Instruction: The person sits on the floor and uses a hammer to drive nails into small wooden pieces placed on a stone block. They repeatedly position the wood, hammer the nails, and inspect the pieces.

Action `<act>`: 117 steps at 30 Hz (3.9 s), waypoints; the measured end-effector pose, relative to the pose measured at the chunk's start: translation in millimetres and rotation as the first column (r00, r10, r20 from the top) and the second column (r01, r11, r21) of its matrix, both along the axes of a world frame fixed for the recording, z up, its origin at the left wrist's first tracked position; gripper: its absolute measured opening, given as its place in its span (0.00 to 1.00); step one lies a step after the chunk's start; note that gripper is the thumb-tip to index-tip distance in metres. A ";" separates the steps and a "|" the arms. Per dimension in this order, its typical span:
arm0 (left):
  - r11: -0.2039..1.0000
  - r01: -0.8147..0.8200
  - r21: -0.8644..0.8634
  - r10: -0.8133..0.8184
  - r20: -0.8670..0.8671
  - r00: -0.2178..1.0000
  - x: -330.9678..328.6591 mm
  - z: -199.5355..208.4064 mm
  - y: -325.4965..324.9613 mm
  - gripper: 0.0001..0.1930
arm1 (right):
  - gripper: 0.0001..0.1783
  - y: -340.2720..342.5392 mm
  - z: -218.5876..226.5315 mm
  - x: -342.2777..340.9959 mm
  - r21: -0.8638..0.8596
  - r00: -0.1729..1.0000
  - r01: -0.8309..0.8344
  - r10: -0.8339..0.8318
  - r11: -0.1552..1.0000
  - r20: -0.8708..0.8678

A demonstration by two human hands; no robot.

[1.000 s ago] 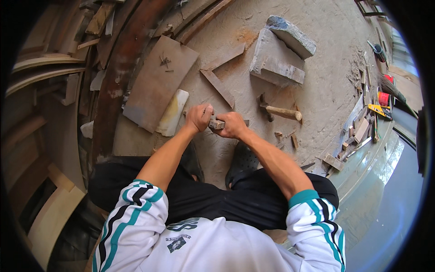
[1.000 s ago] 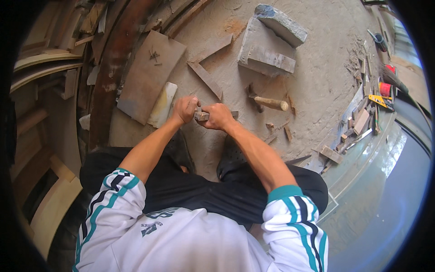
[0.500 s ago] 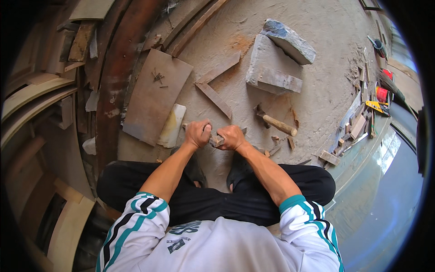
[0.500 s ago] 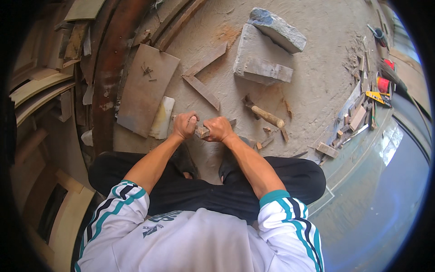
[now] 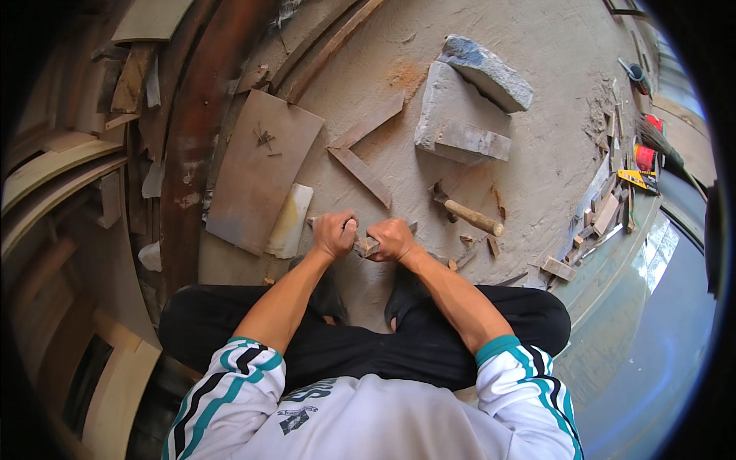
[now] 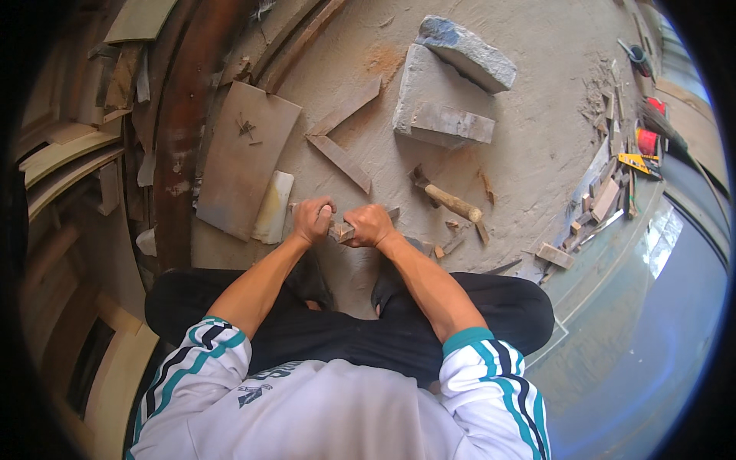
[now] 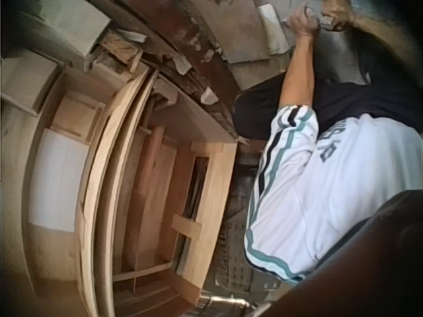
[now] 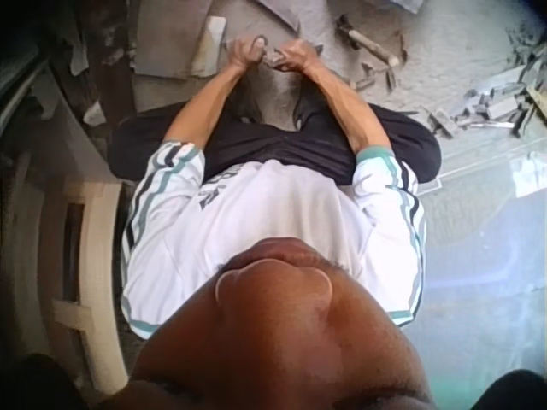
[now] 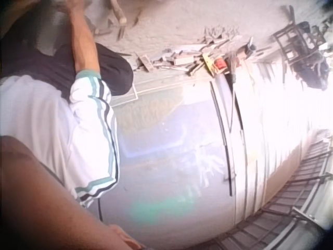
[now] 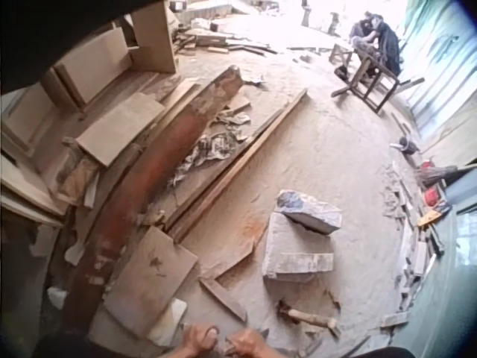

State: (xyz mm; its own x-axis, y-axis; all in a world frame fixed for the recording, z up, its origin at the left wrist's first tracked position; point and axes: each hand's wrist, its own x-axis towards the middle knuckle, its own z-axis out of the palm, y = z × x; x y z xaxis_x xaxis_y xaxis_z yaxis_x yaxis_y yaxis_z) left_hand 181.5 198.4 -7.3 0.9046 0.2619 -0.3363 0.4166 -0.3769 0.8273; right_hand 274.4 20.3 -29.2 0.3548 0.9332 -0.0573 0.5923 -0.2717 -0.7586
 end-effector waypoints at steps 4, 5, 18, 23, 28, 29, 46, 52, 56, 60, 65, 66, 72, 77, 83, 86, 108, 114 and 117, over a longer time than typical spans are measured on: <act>0.999 -0.048 0.004 0.048 -0.030 0.998 -1.6 -2.6 -3.5 0.16 | 0.20 -0.1 5.0 0.1 -0.068 0.999 0.018 -0.015 0.998 0.035; 0.998 -0.067 0.005 0.067 -0.032 0.997 -1.9 -5.3 -4.5 0.16 | 0.21 0.2 5.1 1.2 -0.093 0.999 0.018 -0.014 0.995 0.041; 0.908 -0.217 -0.358 0.203 -0.077 0.976 53.5 12.5 17.6 0.33 | 0.33 44.1 58.9 73.9 -0.388 0.744 0.238 -0.424 0.890 -0.517; 0.905 0.011 -0.426 -0.036 -0.050 0.998 69.8 66.4 13.8 0.21 | 0.34 25.1 88.3 115.6 -0.442 0.897 0.042 -0.228 0.896 -0.379; 0.927 -0.096 -0.363 0.070 -0.085 0.994 73.1 68.8 16.2 0.22 | 0.35 1.2 117.6 150.4 -0.423 0.975 0.202 -0.221 0.883 0.004; 0.942 -0.137 -0.308 0.111 -0.100 0.989 69.3 62.7 21.2 0.22 | 0.35 0.9 126.0 151.1 -0.459 0.976 0.199 -0.216 0.866 0.014; 0.783 -0.247 -0.570 0.201 -0.145 0.969 23.1 61.9 63.3 0.18 | 0.34 47.7 93.4 86.7 -0.297 0.929 0.062 -0.164 0.953 -0.332; 0.804 -0.303 -0.511 0.263 -0.152 0.953 16.4 73.1 66.8 0.18 | 0.32 55.5 94.4 69.5 -0.171 0.939 0.109 -0.158 0.979 -0.307; 0.771 -0.374 -0.515 0.307 -0.213 0.928 -5.8 52.4 72.4 0.18 | 0.29 70.2 84.2 57.9 -0.223 0.968 0.035 -0.089 0.974 -0.236; 0.666 -0.544 -0.511 0.457 -0.298 0.838 -35.8 43.3 76.4 0.18 | 0.22 120.5 51.7 68.4 -0.346 0.975 -0.033 -0.046 0.938 -0.217; 0.664 -0.643 -0.382 0.541 -0.348 0.766 -70.0 52.1 101.1 0.16 | 0.14 194.7 26.6 57.3 -0.149 0.997 0.078 -0.076 0.986 0.017; 0.667 -0.661 -0.342 0.565 -0.345 0.749 -72.2 58.3 105.4 0.16 | 0.13 207.2 24.0 55.6 -0.129 0.993 0.106 -0.099 0.986 0.060; 0.767 -0.549 -0.331 0.483 -0.264 0.835 -72.6 94.0 133.5 0.19 | 0.12 232.3 -6.5 53.3 -0.025 0.977 0.083 -0.076 0.996 0.201; 0.828 -0.397 -0.395 0.406 -0.064 0.911 -42.2 156.9 137.8 0.20 | 0.09 228.1 -3.3 72.9 0.052 0.997 0.050 -0.053 0.997 0.058; 0.926 -0.233 -0.295 0.277 0.114 0.954 -26.5 237.6 143.9 0.22 | 0.07 206.5 160.8 103.7 0.409 0.924 0.200 -0.032 0.890 -0.382; 0.926 -0.239 -0.292 0.292 0.155 0.944 -16.7 262.2 132.1 0.21 | 0.07 169.0 247.0 99.4 0.439 0.862 0.234 0.023 0.867 -0.506; 0.877 -0.215 -0.431 0.341 0.240 0.909 -3.8 297.3 70.0 0.15 | 0.09 121.8 307.6 72.0 0.590 0.999 0.008 -0.028 0.808 0.025; 0.876 -0.228 -0.425 0.347 0.228 0.910 -7.1 298.6 67.9 0.13 | 0.09 122.0 305.5 68.1 0.609 0.997 -0.006 -0.039 0.793 0.060; 0.898 -0.245 -0.365 0.354 0.271 0.895 -5.1 300.2 63.0 0.13 | 0.08 121.9 306.2 64.3 0.621 0.996 0.002 -0.058 0.784 0.071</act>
